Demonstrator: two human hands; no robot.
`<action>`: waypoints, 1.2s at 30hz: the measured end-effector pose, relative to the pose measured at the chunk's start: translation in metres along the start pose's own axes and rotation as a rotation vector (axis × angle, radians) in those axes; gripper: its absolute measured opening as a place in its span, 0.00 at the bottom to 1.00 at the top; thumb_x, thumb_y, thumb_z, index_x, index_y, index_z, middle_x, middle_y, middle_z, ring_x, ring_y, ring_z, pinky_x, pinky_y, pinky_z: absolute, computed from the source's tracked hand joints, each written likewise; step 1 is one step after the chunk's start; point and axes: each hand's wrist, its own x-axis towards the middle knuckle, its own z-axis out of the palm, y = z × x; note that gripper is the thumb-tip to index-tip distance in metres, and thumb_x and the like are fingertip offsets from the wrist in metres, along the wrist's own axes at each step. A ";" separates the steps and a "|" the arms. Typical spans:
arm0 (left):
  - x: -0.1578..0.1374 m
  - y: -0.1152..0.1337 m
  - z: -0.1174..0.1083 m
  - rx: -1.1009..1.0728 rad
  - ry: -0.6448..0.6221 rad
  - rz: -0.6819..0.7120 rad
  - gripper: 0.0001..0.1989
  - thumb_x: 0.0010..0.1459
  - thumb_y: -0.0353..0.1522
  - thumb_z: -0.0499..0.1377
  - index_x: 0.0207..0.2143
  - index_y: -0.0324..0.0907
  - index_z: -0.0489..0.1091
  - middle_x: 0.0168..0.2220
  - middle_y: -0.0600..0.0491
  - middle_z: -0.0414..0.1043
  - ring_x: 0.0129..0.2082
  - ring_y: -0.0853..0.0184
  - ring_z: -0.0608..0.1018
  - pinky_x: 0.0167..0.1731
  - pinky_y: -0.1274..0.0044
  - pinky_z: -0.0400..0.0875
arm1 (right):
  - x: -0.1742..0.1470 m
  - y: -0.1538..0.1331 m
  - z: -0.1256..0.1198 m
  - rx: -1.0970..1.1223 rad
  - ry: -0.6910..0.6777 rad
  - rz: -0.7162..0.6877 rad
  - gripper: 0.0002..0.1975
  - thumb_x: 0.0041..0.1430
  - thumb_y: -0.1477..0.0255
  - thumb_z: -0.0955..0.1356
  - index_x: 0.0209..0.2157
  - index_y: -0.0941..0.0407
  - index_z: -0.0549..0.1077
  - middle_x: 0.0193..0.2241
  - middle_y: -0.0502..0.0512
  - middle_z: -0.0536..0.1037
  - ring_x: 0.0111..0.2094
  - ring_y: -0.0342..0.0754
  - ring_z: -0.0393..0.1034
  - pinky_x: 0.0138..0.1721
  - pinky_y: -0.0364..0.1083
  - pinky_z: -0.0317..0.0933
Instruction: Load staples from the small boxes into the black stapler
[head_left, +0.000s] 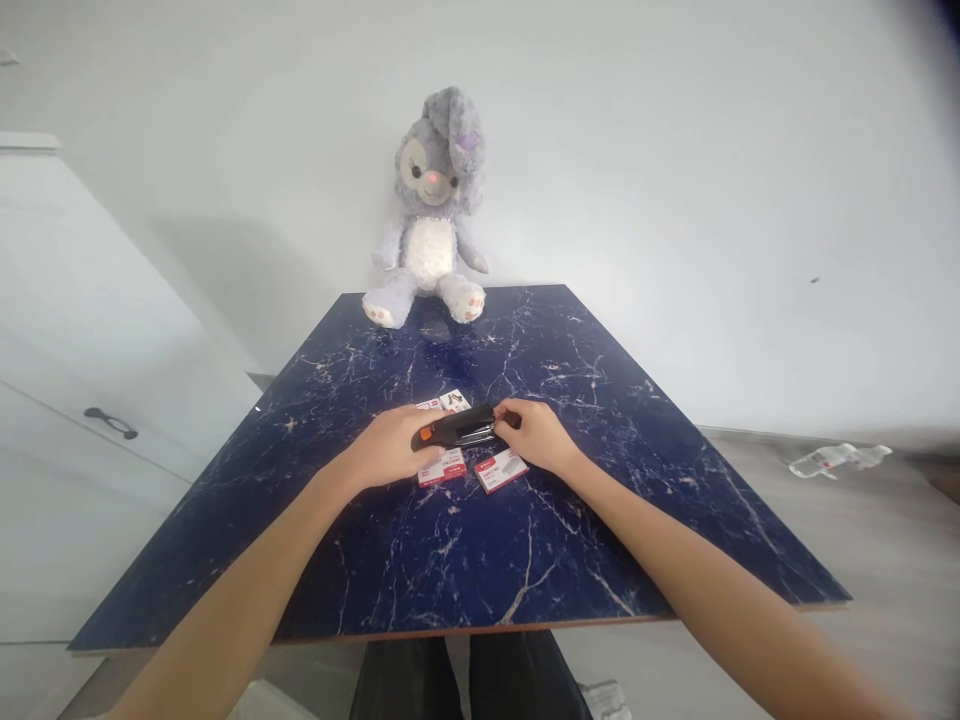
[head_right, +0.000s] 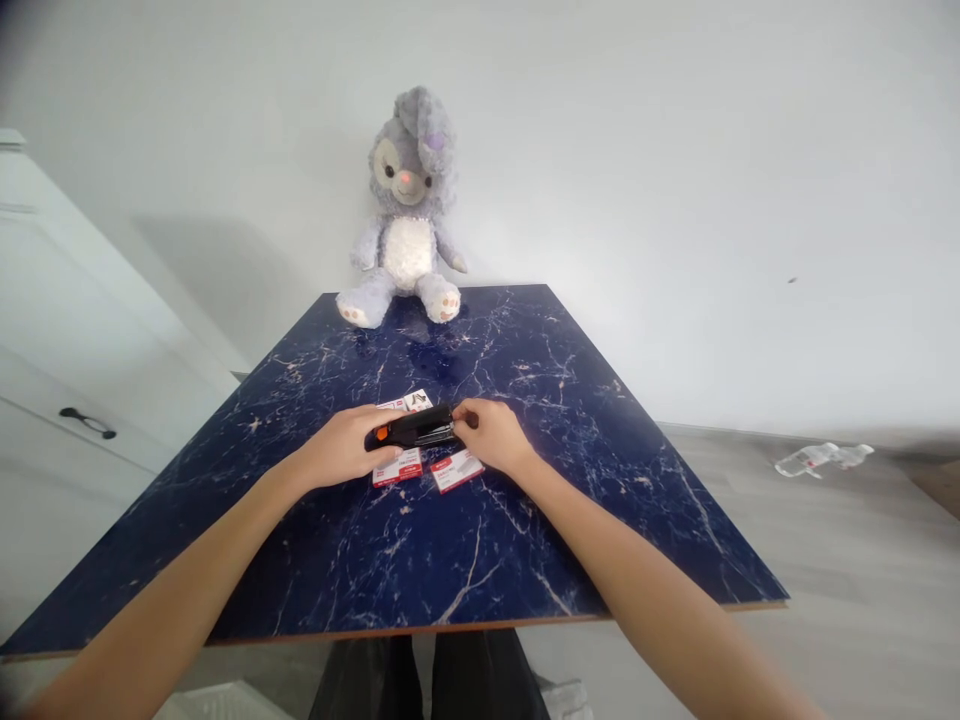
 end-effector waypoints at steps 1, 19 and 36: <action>0.000 0.000 0.000 -0.004 -0.002 -0.003 0.26 0.59 0.37 0.60 0.60 0.55 0.67 0.46 0.50 0.76 0.43 0.58 0.77 0.43 0.71 0.69 | 0.000 0.000 0.000 0.002 -0.002 0.002 0.07 0.54 0.73 0.66 0.32 0.52 0.77 0.27 0.47 0.78 0.28 0.44 0.70 0.33 0.42 0.57; 0.001 0.000 0.002 -0.021 0.026 0.015 0.26 0.58 0.37 0.60 0.60 0.53 0.68 0.45 0.50 0.76 0.42 0.59 0.77 0.45 0.70 0.69 | 0.000 0.000 0.002 0.016 -0.002 0.003 0.06 0.55 0.73 0.66 0.32 0.52 0.77 0.29 0.48 0.79 0.29 0.44 0.71 0.35 0.42 0.59; 0.002 -0.003 0.005 -0.042 0.050 0.043 0.23 0.58 0.38 0.61 0.57 0.52 0.71 0.46 0.49 0.77 0.43 0.57 0.78 0.46 0.69 0.70 | 0.000 -0.003 0.001 0.015 0.002 -0.018 0.06 0.54 0.74 0.66 0.30 0.53 0.76 0.31 0.49 0.80 0.30 0.44 0.69 0.33 0.42 0.57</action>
